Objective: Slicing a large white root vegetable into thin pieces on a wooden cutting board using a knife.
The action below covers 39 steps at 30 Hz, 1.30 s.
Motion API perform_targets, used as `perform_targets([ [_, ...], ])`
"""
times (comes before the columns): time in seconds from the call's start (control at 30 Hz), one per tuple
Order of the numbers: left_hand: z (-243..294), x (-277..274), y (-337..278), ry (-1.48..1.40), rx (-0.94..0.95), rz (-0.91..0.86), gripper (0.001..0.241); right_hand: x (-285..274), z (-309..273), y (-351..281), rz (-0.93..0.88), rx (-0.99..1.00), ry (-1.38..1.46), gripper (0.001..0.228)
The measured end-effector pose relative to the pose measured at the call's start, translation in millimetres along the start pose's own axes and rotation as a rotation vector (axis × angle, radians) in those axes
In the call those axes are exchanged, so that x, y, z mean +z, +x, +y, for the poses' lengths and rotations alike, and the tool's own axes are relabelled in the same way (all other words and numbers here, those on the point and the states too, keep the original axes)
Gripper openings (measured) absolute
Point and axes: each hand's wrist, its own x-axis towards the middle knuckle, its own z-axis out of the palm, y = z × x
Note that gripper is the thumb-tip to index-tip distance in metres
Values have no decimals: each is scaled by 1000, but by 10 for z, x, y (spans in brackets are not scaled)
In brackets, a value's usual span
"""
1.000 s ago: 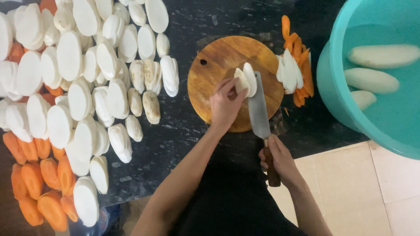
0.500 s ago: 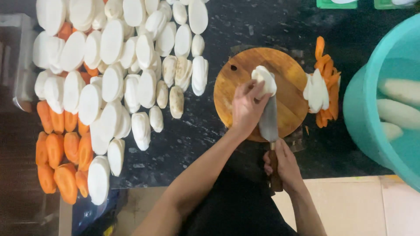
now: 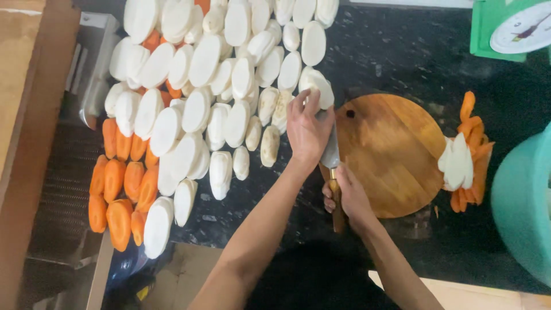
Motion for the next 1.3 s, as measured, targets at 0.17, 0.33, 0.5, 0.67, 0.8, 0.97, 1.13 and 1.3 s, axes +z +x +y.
perform_targets([
  [0.17, -398, -5, 263, 56, 14, 13, 47, 475, -142, 256, -59, 0, 6, 45],
  [0.33, -715, 176, 561, 87, 58, -18, 52, 614, -224, 656, -78, 21, 36, 50],
  [0.5, -888, 468, 1038, 124, 106, -34, 42, 760, -568, 1023, -94, -24, 51, 46],
  [0.67, -1204, 866, 1472, 133, 148, -118, 36, 822, -892, 1550, -103, -21, 47, 46],
  [0.8, -1615, 1326, 1699, 205, 172, -164, 29, 895, -1145, 1801, -100, 57, 53, 46],
  [0.97, -1992, 1597, 1884, 243, 192, -202, 22, 743, -993, 2285, -100, 99, 107, 45],
  [1.13, -2082, 1632, 1907, 155, 218, -350, 10, 327, -803, 2054, -29, 36, 1, 54],
  [1.3, -1887, 1430, 1955, 388, 290, -248, 32, -10, -965, 1106, 149, 26, -136, 46],
])
